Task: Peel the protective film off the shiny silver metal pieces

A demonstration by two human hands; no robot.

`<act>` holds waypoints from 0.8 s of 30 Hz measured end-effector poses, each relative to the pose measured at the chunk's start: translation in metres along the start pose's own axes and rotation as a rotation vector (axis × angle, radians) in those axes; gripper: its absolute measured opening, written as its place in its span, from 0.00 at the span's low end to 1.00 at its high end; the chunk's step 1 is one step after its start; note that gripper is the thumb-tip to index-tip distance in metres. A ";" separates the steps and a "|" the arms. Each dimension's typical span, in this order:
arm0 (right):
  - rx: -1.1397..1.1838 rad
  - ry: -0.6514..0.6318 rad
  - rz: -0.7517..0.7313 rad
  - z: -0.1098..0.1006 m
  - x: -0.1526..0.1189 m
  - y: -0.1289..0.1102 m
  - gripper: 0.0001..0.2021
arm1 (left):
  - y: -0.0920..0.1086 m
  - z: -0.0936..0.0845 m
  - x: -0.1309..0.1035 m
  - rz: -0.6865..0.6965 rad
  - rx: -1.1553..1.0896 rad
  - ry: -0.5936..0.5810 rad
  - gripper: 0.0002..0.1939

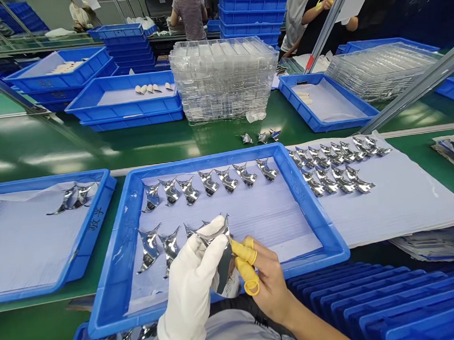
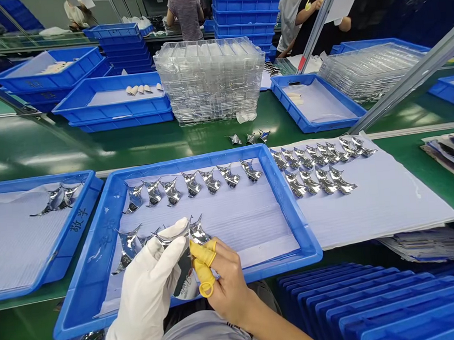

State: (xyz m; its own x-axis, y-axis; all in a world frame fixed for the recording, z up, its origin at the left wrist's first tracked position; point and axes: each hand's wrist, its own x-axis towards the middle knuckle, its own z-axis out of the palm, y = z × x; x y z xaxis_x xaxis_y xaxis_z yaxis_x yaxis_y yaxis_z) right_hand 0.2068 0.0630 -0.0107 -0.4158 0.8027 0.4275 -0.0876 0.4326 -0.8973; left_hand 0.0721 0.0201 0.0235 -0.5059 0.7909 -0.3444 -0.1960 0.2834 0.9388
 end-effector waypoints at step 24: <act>0.111 0.063 0.112 0.003 0.002 -0.005 0.17 | -0.005 0.003 0.013 -0.157 -0.425 -0.244 0.19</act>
State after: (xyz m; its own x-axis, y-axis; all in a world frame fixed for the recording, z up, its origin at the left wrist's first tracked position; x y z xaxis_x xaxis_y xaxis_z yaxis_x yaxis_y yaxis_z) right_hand 0.2037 0.0607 -0.0058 -0.3710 0.8692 0.3268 -0.1447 0.2935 -0.9449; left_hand 0.0687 0.0308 0.0141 -0.2422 0.8745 -0.4202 -0.6035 0.2034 0.7710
